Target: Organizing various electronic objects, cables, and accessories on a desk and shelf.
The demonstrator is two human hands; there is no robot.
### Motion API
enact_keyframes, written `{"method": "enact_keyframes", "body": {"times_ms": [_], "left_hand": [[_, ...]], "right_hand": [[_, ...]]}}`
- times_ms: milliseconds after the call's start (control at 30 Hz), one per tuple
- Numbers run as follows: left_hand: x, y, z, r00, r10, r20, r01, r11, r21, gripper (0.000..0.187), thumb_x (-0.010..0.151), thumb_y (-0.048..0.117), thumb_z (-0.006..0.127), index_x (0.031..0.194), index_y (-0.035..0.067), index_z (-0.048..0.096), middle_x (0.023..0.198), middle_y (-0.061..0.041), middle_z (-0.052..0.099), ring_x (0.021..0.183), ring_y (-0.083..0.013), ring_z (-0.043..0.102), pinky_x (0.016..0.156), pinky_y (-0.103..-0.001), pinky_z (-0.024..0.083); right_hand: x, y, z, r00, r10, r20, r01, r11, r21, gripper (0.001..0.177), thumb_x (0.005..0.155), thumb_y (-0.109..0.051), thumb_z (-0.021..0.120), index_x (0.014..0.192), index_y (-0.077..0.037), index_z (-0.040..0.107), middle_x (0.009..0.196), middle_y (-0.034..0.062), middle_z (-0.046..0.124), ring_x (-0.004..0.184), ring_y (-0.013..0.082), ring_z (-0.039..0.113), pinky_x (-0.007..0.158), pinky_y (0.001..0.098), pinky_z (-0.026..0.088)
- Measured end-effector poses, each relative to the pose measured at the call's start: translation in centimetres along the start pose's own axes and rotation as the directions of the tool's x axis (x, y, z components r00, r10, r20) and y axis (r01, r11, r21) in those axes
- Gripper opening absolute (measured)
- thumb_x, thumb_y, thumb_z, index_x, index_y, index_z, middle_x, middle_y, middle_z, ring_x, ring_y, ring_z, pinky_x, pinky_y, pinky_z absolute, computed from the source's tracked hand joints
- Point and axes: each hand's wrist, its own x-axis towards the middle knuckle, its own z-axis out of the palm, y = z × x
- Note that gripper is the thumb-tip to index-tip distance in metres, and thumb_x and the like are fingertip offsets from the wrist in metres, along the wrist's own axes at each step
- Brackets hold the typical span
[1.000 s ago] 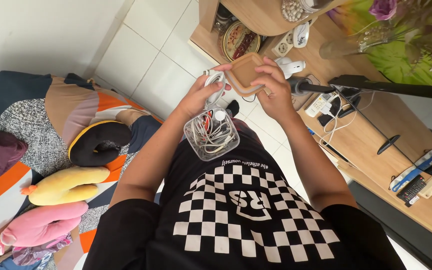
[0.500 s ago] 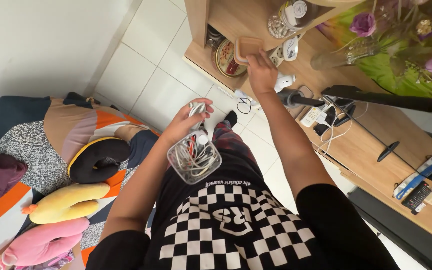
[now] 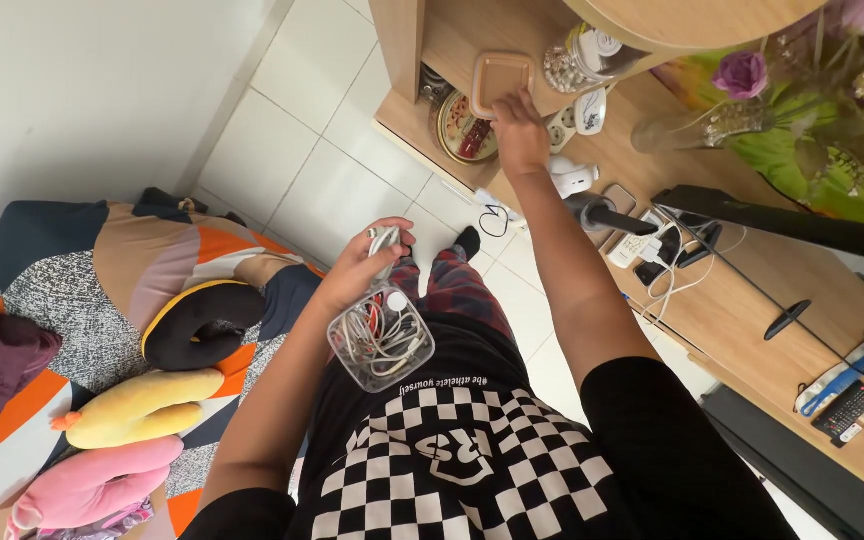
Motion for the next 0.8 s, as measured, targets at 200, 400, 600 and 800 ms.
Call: {"method": "enact_keyframes", "body": {"times_ms": [200, 400, 600, 800], "left_hand": [[1.4, 0.0, 0.4, 0.999, -0.012, 0.033, 0.011, 0.999, 0.036, 0.059, 0.096, 0.018, 0.069, 0.150, 0.011, 0.046, 0.131, -0.008, 0.063, 0.110, -0.0154, 0.062, 0.092, -0.031, 0.053], [2.1, 1.8, 0.9, 0.999, 0.008, 0.051, -0.011, 0.998, 0.061, 0.120, 0.081, 0.025, 0.084, 0.165, 0.020, -0.001, 0.153, -0.023, 0.049, 0.118, -0.0260, 0.066, 0.099, -0.037, 0.054], [4.1, -0.1, 0.4, 0.965, 0.199, 0.172, -0.230, 0.956, 0.181, 0.147, 0.078, 0.037, 0.095, 0.165, 0.023, -0.022, 0.161, -0.037, 0.043, 0.157, -0.0370, 0.039, 0.126, -0.041, 0.033], [4.8, -0.9, 0.5, 0.958, 0.190, 0.216, -0.240, 0.942, 0.236, 0.151, 0.074, 0.042, 0.097, 0.164, 0.024, -0.023, 0.164, -0.037, 0.035, 0.158, -0.0371, 0.036, 0.124, -0.041, 0.036]], "right_hand": [[1.2, -3.5, -4.5, 0.998, -0.029, -0.062, 0.030, 0.999, 0.022, 0.039, 0.077, -0.011, 0.086, 0.111, -0.007, 0.069, 0.127, 0.0175, 0.067, 0.129, 0.0397, 0.055, 0.103, 0.0461, 0.048], [-3.3, -10.5, -10.3, 0.828, 0.004, 0.561, -0.530, 0.336, 0.779, 0.056, 0.098, -0.013, 0.072, 0.150, -0.016, 0.051, 0.138, 0.0111, 0.061, 0.126, 0.0217, 0.062, 0.106, 0.0350, 0.053], [-3.1, -16.2, -17.8, 0.771, -0.378, 0.513, -0.217, 0.601, 0.769, 0.063, 0.089, -0.005, 0.074, 0.147, -0.012, 0.050, 0.149, 0.0121, 0.053, 0.132, 0.0262, 0.057, 0.098, 0.0380, 0.055], [-3.2, -17.1, -18.6, 0.736, -0.289, 0.612, -0.217, 0.756, 0.618, 0.048, 0.086, -0.012, 0.079, 0.129, -0.012, 0.057, 0.130, 0.0082, 0.067, 0.109, 0.0277, 0.070, 0.081, 0.0381, 0.062]]}}
